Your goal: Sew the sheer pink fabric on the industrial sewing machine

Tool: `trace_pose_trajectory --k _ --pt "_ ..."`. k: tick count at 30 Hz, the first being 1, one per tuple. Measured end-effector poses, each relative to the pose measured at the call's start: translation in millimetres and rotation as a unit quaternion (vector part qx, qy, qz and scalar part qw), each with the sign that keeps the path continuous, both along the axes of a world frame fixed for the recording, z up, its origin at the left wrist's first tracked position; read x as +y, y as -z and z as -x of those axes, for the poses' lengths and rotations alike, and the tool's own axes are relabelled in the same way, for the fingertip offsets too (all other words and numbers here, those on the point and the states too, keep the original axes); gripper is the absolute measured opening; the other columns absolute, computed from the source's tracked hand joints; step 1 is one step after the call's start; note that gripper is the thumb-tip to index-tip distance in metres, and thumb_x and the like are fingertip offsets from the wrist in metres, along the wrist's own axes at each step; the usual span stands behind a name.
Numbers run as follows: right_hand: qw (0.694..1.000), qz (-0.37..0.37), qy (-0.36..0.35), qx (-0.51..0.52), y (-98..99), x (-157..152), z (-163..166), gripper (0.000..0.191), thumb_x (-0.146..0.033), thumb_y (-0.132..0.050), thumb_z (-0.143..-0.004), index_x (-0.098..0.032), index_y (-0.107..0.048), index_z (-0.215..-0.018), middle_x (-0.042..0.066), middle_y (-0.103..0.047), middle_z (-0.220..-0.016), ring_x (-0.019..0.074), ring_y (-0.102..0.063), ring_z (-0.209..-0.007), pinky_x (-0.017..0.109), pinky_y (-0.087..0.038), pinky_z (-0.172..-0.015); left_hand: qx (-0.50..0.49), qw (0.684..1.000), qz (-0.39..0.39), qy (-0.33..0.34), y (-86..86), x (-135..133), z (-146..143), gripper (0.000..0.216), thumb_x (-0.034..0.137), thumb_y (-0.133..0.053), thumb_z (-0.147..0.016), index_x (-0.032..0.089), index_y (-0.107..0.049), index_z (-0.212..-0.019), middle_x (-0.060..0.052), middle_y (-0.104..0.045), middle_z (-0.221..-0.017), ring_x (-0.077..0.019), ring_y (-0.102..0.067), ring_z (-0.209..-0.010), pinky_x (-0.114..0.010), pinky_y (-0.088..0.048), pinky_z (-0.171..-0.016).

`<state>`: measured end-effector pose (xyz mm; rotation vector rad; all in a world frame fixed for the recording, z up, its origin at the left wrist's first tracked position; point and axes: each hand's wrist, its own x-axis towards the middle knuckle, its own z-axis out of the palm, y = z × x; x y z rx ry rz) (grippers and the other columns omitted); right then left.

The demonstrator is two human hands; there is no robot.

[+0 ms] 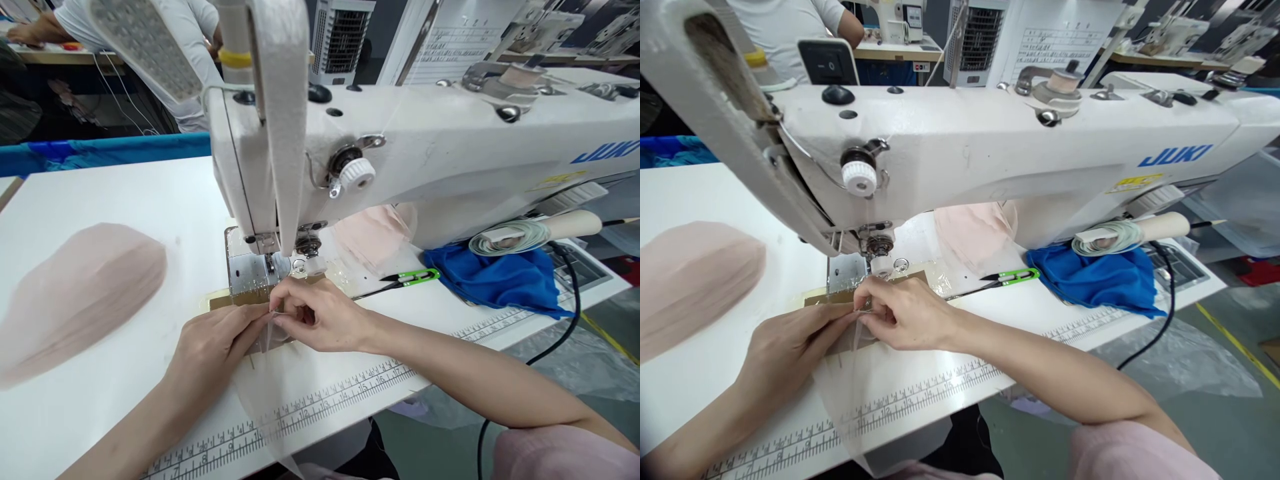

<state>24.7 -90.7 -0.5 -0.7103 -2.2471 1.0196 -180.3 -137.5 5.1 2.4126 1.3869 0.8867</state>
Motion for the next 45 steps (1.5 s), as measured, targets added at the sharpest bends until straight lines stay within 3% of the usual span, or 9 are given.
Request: trace_pose_trajectory --k 9,13,19,23,28,32,36,39,45 --pt "0.996 -0.066 0.023 0.053 1.5 2 0 0.008 -0.016 -0.055 -0.093 -0.015 -0.063 -0.092 -0.008 -0.054 -0.056 0.0052 -0.052 -0.05 0.017 -0.045 -0.053 0.006 1.0 0.005 -0.006 -5.2 -1 0 0.026 0.041 -0.047 -0.099 0.023 -0.063 -0.087 0.005 -0.071 -0.071 -0.009 -0.062 -0.053 -0.019 -0.043 -0.05" --pt "0.979 -0.188 0.047 0.067 4.7 3 -1 0.012 -0.02 -0.057 -0.096 -0.016 -0.066 -0.09 -0.002 -0.07 -0.07 0.0065 -0.063 -0.059 0.018 -0.051 -0.056 0.001 0.998 0.047 -0.046 -4.7 -3 -2 0.022 0.04 -0.05 -0.097 0.023 -0.06 -0.106 0.009 -0.063 -0.056 -0.0088 -0.054 -0.043 -0.019 -0.04 -0.044" --pt "0.841 -0.54 0.029 0.026 -4.0 0 -8 0.018 -0.01 -0.064 -0.089 -0.017 -0.068 -0.072 -0.004 -0.064 -0.056 0.007 -0.054 -0.047 0.021 -0.04 -0.039 -0.044 0.998 -0.002 0.039 -4.7 -7 -7 0.02 0.026 -0.05 -0.098 0.024 -0.064 -0.111 0.004 -0.076 -0.082 -0.0085 -0.069 -0.065 -0.016 -0.052 -0.059" --pt "0.783 -0.619 0.039 0.058 -10.2 -2 -9 0.016 -0.008 -0.074 -0.08 -0.014 -0.068 -0.067 -0.008 -0.057 -0.049 0.0034 -0.048 -0.044 0.018 -0.035 -0.037 -0.024 0.999 -0.04 0.01 -6.9 -10 -8 0.017 0.032 -0.051 -0.098 0.021 -0.062 -0.091 0.007 -0.071 -0.066 -0.0077 -0.062 -0.05 -0.017 -0.048 -0.049" --pt "0.755 -0.654 0.012 0.052 -16.5 -6 -11 0.011 -0.01 -0.074 -0.08 -0.014 -0.069 -0.071 -0.009 -0.055 -0.049 0.0025 -0.044 -0.044 0.018 -0.032 -0.039 -0.026 0.996 -0.087 0.025 -10.5 -17 -9 0.019 0.032 -0.052 -0.098 0.023 -0.063 -0.11 0.005 -0.073 -0.072 -0.0087 -0.065 -0.054 -0.019 -0.051 -0.057" --pt "0.838 -0.545 -0.001 0.016 -35.9 -16 -16 0.02 -0.01 -0.063 -0.089 -0.013 -0.065 -0.069 -0.008 -0.053 -0.048 0.0045 -0.042 -0.043 0.02 -0.03 -0.04 -0.055 0.997 0.04 0.021 -24.4 -21 -10 0.022 0.037 -0.053 -0.095 0.025 -0.069 -0.087 0.007 -0.065 -0.056 -0.0086 -0.058 -0.046 -0.019 -0.044 -0.047" --pt "0.972 -0.222 -0.026 -0.078 -53.3 -18 -16 0.009 -0.014 -0.06 -0.091 -0.014 -0.066 -0.084 -0.008 -0.058 -0.056 0.0038 -0.048 -0.048 0.018 -0.035 -0.048 -0.024 0.961 0.274 -0.013 -38.1 -16 -11 0.037 0.05 -0.053 -0.09 0.025 -0.066 -0.066 0.008 -0.042 -0.042 -0.0092 -0.039 -0.036 -0.022 -0.029 -0.037" --pt "0.985 -0.092 0.005 -0.149 -44.8 -6 -7 0.009 -0.012 -0.061 -0.087 -0.016 -0.067 -0.083 -0.008 -0.056 -0.056 0.0044 -0.049 -0.05 0.018 -0.034 -0.054 0.068 0.968 0.233 -0.059 -33.4 -6 -13 0.033 0.042 -0.053 -0.089 0.024 -0.062 -0.063 0.006 -0.049 -0.047 -0.0112 -0.043 -0.042 -0.023 -0.027 -0.042" --pt "0.971 -0.074 0.093 -0.209 -11.3 13 7 0.02 -0.018 -0.051 -0.094 -0.019 -0.07 -0.093 -0.002 -0.067 -0.072 0.0082 -0.055 -0.06 0.022 -0.031 -0.059 0.16 0.978 0.073 -0.112 -5.3 5 -11 0.02 0.032 -0.057 -0.089 0.021 -0.06 -0.105 0.003 -0.064 -0.065 -0.0171 -0.058 -0.052 -0.027 -0.036 -0.048"
